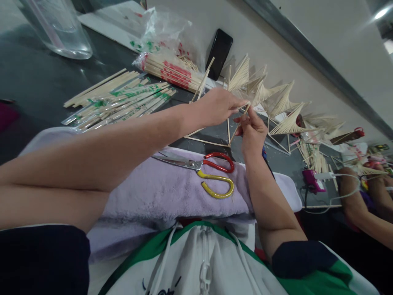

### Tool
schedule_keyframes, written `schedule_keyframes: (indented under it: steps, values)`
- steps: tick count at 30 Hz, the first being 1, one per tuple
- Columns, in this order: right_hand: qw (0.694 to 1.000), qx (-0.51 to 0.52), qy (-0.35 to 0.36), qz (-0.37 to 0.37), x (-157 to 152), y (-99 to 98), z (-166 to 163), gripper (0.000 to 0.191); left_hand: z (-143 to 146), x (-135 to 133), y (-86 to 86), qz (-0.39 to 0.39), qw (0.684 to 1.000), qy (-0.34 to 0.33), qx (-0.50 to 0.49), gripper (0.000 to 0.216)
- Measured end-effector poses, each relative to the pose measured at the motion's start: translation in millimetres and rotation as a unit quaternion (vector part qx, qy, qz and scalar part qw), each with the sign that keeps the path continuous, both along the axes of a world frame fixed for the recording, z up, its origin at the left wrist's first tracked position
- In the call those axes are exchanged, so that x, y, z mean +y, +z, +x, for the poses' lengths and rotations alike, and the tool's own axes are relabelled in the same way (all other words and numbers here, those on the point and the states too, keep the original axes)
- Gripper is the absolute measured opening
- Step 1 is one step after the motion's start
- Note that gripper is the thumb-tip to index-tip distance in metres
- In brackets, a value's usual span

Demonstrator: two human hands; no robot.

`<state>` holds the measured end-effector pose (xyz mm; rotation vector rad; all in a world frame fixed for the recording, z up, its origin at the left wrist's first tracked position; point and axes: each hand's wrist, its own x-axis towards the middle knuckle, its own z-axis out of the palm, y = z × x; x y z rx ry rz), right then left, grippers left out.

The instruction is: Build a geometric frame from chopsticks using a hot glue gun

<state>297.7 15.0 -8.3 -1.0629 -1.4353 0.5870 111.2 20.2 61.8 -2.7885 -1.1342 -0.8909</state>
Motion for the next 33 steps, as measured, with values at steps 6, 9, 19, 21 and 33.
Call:
schedule_keyframes:
  steps: [6, 9, 19, 21, 33]
  values:
    - [1.000, -0.015, -0.009, 0.000, -0.6, 0.7, -0.4, 0.047, 0.1, 0.3, -0.8, 0.008, 1.000, -0.005, -0.006, 0.042]
    - [1.000, -0.013, -0.008, -0.001, -0.5, 0.4, -0.4, 0.046, 0.0, 0.7, -0.9, 0.012, 1.000, -0.003, -0.004, 0.042]
    - [1.000, -0.007, -0.002, -0.007, 0.2, -0.5, -0.2, 0.047, 0.7, 2.5, -2.2, 0.008, 1.000, 0.004, 0.003, 0.043]
    - [1.000, -0.004, -0.002, -0.009, 0.7, -0.6, -0.1, 0.047, 1.0, 3.1, -2.6, 0.005, 1.000, 0.005, 0.002, 0.043]
    - [1.000, -0.007, -0.002, 0.000, 0.7, -0.7, 0.0, 0.048, 0.5, 2.7, -3.1, 0.011, 1.000, -0.008, -0.007, 0.044]
